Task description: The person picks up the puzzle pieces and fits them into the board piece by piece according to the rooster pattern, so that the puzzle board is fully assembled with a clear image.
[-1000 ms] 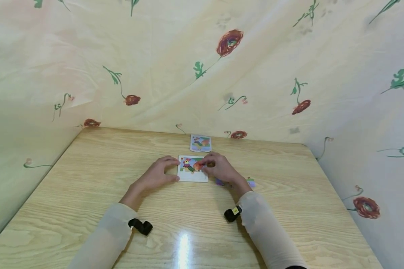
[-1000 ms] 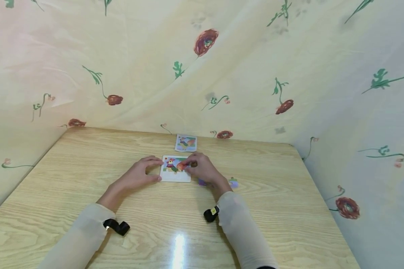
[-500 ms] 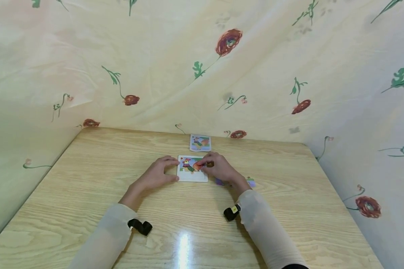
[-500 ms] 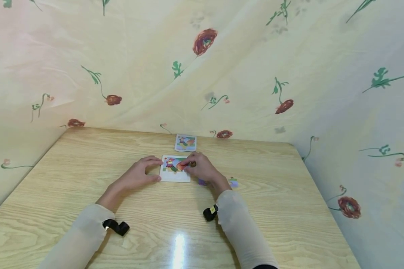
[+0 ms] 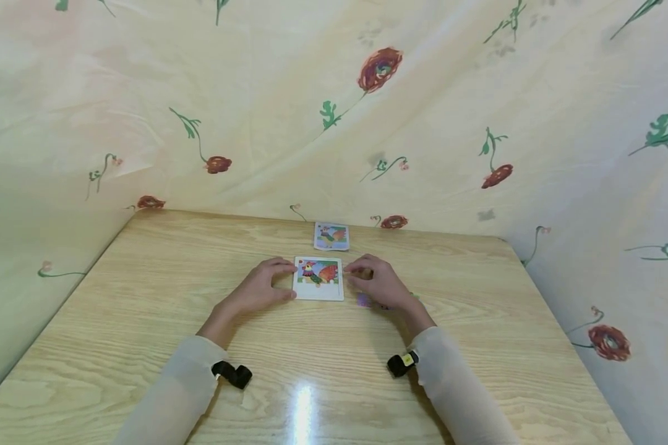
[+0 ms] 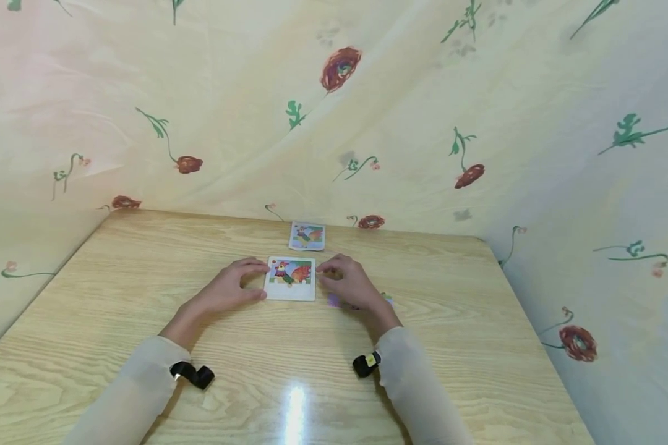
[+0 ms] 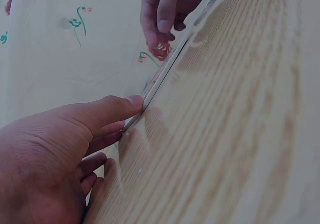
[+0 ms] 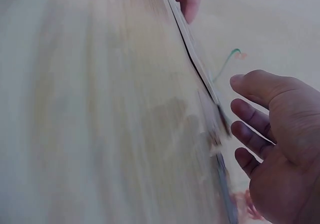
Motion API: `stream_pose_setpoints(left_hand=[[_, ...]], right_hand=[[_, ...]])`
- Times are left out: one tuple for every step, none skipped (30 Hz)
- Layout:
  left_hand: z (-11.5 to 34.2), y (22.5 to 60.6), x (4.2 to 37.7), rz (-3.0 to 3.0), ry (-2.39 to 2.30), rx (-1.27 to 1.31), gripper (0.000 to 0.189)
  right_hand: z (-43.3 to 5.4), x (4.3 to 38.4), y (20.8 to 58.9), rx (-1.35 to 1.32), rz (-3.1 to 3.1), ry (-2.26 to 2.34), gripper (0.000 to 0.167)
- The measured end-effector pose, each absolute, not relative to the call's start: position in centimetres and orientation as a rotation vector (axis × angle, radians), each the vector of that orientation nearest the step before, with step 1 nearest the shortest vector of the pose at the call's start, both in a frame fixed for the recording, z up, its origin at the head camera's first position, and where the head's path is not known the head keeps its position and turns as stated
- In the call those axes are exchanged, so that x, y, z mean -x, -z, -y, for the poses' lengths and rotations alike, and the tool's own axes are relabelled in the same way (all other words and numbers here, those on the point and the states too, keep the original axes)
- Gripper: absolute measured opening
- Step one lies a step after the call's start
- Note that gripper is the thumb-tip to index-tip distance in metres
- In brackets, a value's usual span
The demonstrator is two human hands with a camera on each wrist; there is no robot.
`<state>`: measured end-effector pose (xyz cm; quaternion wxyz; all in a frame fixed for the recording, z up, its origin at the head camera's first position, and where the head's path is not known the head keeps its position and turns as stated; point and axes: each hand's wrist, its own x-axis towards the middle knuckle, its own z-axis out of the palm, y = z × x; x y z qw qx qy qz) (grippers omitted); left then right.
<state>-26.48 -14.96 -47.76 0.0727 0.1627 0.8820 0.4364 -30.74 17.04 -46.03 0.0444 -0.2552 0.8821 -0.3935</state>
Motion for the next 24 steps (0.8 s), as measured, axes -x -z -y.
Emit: stream_pose_setpoints(left_hand=[[15.0, 47.7, 26.5, -2.651, -1.307, -0.486, 0.061], [15.0, 47.7, 26.5, -2.656, -1.301, -0.491, 0.061], [15.0, 47.7, 26.4, -2.658, -1.298, -0.491, 0.061], [15.0, 47.7, 26.4, -2.658, -1.296, -0.492, 0.061], [15.0, 47.6, 26.4, -2.657, -1.297, -0.494, 0.061], [15.0, 47.6, 26.4, -2.655, -1.301, -0.498, 0.061], [14.9, 47.6, 26.4, -2.650, -1.306, -0.495, 0.061], [14.9, 47.6, 26.3, -2.647, -1.311, -0.498, 0.061], [14.9, 47.5, 26.3, -2.640, -1.319, -0.493, 0.062], [14.9, 47.5, 26.3, -2.638, -1.322, -0.496, 0.062], [14.9, 47.5, 26.3, -2.635, -1.324, -0.497, 0.062], [14.9, 47.4, 26.2, -2.636, -1.324, -0.498, 0.062], [14.9, 47.4, 26.2, -2.637, -1.322, -0.499, 0.062], [14.9, 47.3, 26.2, -2.638, -1.320, -0.496, 0.062], [14.9, 47.3, 26.2, -2.640, -1.317, -0.493, 0.062], [15.0, 47.2, 26.2, -2.642, -1.314, -0.491, 0.062], [15.0, 47.2, 26.2, -2.646, -1.310, -0.491, 0.061], [15.0, 47.2, 26.2, -2.650, -1.307, -0.492, 0.061], [15.0, 47.1, 26.1, -2.653, -1.304, -0.493, 0.061], [15.0, 47.1, 26.2, -2.654, -1.305, -0.492, 0.061], [15.0, 47.1, 26.2, -2.654, -1.306, -0.493, 0.061], [15.0, 47.1, 26.2, -2.654, -1.307, -0.496, 0.060], [14.9, 47.1, 26.2, -2.654, -1.308, -0.499, 0.060], [14.9, 47.1, 26.2, -2.652, -1.310, -0.500, 0.060]], right_hand=[[-17.4, 30.5, 45.9, 0.780, -2.706, 1.200, 0.019], [-17.8, 30.2, 45.8, 0.782, -2.713, 1.199, 0.019], [-18.2, 30.0, 45.7, 0.781, -2.719, 1.195, 0.018], [-18.6, 29.7, 45.7, 0.781, -2.725, 1.190, 0.018], [-18.9, 29.5, 45.6, 0.778, -2.734, 1.182, 0.018], [-19.3, 29.2, 45.5, 0.781, -2.741, 1.174, 0.019], [-19.6, 28.9, 45.4, 0.779, -2.749, 1.167, 0.019], [-19.9, 28.7, 45.4, 0.775, -2.758, 1.162, 0.018], [-20.2, 28.5, 45.4, 0.782, -2.771, 1.154, 0.019], [-20.4, 28.3, 45.4, 0.783, -2.782, 1.145, 0.019], [-20.7, 28.1, 45.5, 0.782, -2.792, 1.136, 0.019], [-20.9, 28.0, 45.5, 0.776, -2.797, 1.131, 0.019], [-21.1, 27.8, 45.5, 0.770, -2.802, 1.126, 0.020], [-21.3, 27.6, 45.6, 0.765, -2.803, 1.125, 0.020], [-21.4, 27.5, 45.6, 0.764, -2.808, 1.115, 0.021], [-21.5, 27.4, 45.6, 0.757, -2.808, 1.113, 0.021], [-21.5, 27.3, 45.6, 0.752, -2.810, 1.110, 0.022], [-21.5, 27.2, 45.7, 0.749, -2.812, 1.107, 0.022], [-21.6, 27.2, 45.7, 0.757, -2.817, 1.102, 0.023], [-21.6, 27.1, 45.7, 0.752, -2.816, 1.101, 0.022], [-21.6, 27.1, 45.7, 0.747, -2.817, 1.094, 0.022], [-21.7, 27.1, 45.8, 0.742, -2.815, 1.091, 0.021], [-21.7, 27.0, 45.8, 0.736, -2.813, 1.084, 0.020], [-21.7, 27.0, 45.8, 0.734, -2.808, 1.082, 0.019]])
